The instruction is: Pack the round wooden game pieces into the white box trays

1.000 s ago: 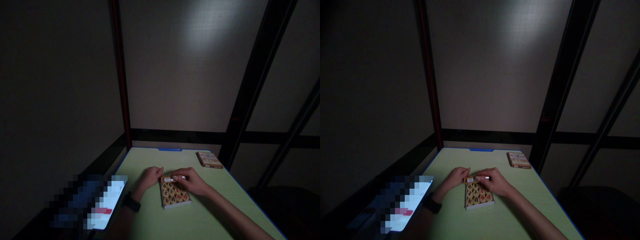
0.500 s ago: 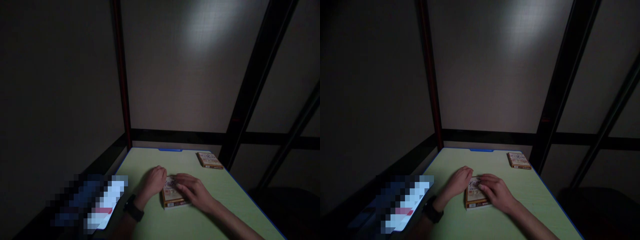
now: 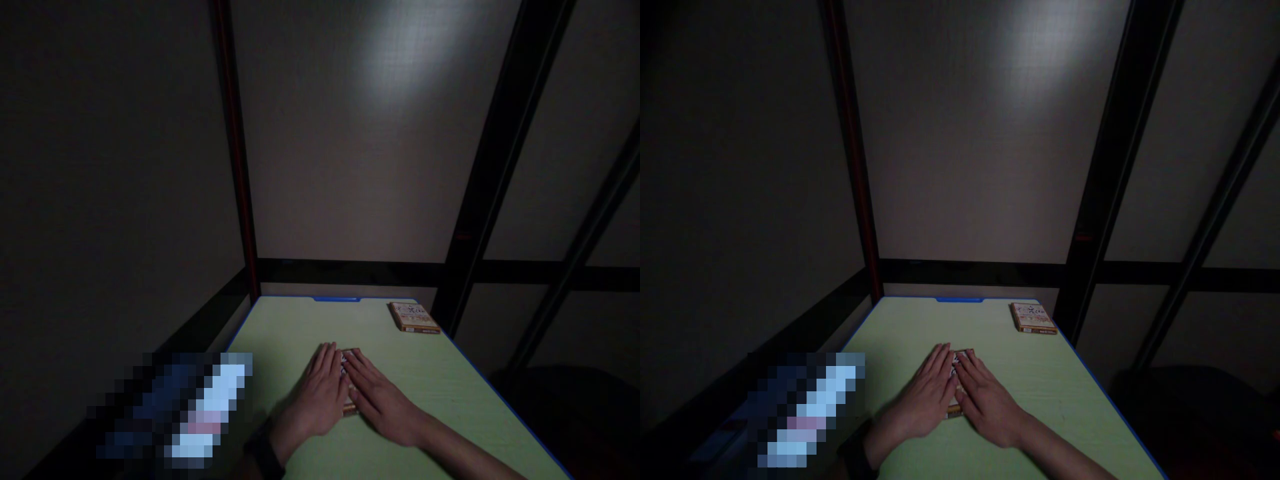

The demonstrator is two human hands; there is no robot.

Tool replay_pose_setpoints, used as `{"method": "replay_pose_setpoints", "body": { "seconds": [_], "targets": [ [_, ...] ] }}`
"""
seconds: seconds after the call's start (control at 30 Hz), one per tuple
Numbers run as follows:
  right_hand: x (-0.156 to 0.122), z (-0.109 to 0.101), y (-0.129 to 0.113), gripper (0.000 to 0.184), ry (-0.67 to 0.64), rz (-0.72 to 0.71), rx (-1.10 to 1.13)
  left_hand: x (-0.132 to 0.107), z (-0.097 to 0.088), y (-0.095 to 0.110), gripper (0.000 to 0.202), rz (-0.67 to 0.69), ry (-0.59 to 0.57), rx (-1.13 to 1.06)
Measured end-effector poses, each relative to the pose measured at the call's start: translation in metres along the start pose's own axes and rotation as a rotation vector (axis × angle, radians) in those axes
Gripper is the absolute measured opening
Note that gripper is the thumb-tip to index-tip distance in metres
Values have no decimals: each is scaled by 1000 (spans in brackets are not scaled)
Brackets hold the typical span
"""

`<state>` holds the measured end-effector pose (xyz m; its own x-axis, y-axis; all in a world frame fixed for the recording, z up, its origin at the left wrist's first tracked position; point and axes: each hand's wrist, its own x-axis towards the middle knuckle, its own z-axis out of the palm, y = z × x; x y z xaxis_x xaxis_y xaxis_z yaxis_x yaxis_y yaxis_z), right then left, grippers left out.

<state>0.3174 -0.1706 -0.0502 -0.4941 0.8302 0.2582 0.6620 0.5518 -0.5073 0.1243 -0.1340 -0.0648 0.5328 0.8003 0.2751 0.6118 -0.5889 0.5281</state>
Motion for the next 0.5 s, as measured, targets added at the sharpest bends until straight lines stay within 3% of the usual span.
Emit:
{"method": "replay_pose_setpoints", "body": {
  "seconds": [0.1,0.2,0.33,0.5],
  "targets": [
    [2,-6,1,54,141,134,140,-2,-9,3,61,-83,110,-299],
    [1,-12,4,57,280,319,347,-7,-17,3,64,-297,239,-548],
    [-1,-22,1,63,274,534,820,-16,-31,1,58,-621,190,-911],
    [4,-30,-8,52,236,591,1144,-17,-32,-2,55,-760,220,-1154]
  ]
}}
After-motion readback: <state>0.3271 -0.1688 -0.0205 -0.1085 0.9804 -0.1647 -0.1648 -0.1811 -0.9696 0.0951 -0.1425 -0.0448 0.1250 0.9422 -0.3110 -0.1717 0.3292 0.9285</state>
